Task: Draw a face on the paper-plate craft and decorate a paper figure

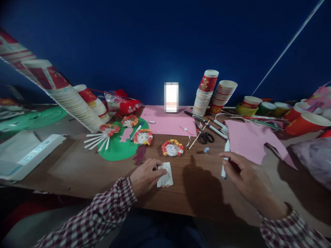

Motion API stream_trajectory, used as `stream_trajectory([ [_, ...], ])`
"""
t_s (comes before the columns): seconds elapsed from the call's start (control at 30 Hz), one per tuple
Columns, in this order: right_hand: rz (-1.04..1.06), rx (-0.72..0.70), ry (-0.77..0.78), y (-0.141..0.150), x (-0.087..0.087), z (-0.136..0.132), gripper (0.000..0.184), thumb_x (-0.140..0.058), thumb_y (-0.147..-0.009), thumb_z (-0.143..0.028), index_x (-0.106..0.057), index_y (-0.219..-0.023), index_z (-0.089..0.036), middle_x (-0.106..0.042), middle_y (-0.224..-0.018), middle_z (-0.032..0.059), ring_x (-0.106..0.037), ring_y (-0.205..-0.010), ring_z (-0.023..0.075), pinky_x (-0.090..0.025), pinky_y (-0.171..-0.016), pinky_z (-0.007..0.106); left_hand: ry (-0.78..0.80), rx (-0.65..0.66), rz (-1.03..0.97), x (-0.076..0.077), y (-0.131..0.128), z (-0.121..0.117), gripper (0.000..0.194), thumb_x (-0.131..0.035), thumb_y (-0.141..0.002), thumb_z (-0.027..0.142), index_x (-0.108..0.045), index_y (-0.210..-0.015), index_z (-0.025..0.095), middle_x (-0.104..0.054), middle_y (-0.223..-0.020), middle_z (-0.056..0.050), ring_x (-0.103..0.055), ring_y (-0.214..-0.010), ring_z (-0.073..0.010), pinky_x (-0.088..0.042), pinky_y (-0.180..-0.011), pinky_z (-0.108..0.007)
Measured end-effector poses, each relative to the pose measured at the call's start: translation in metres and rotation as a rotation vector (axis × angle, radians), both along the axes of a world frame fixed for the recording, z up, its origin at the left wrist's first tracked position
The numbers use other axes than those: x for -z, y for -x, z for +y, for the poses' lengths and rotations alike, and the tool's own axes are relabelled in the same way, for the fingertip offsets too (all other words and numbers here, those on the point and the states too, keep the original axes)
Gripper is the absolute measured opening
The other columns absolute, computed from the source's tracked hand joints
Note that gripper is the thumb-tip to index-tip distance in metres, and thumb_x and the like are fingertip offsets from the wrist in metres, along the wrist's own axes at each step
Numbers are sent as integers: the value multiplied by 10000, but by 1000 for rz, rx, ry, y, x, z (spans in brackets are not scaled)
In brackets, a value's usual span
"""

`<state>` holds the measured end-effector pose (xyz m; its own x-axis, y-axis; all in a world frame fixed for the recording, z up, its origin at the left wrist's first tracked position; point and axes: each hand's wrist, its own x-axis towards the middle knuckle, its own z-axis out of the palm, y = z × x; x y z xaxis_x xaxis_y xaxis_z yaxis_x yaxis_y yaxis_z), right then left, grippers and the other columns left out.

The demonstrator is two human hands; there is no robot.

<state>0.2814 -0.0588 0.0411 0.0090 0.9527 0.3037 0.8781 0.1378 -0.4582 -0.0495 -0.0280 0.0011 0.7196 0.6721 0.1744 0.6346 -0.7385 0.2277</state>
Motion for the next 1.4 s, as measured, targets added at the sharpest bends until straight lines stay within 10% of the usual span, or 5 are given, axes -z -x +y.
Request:
stream_trajectory([
  [0.4, 276, -337, 108, 60, -3, -16, 172, -495, -857, -225, -531, -1024, -241, -678, -870, 27, -641, -711, 145, -532, -609, 223, 11, -5, -10, 2, 2, 0, 224, -507, -828, 159, -594, -1012, 253, -496, -1070, -58, -467, -854, -178, -427, -770, -310],
  [0.7, -103, -732, -143, 109, 28, -28, 168, -425, -861, -80, -545, -915, -184, -631, -767, 42, -579, -734, 172, -499, -661, 312, -3, -7, -85, 7, 3, -2, 191, -486, -856, 186, -613, -993, 227, -515, -1063, -65, -462, -890, -190, -428, -776, -314],
  [1.4, -91, -643, -217, 114, 39, -35, 161, -448, -855, -75, -573, -867, -175, -652, -792, 48, -590, -809, 178, -496, -703, 309, 28, -15, -113, 6, 3, -6, 200, -513, -871, 303, -594, -1044, 249, -538, -1093, -48, -482, -931, -213, -438, -799, -366],
])
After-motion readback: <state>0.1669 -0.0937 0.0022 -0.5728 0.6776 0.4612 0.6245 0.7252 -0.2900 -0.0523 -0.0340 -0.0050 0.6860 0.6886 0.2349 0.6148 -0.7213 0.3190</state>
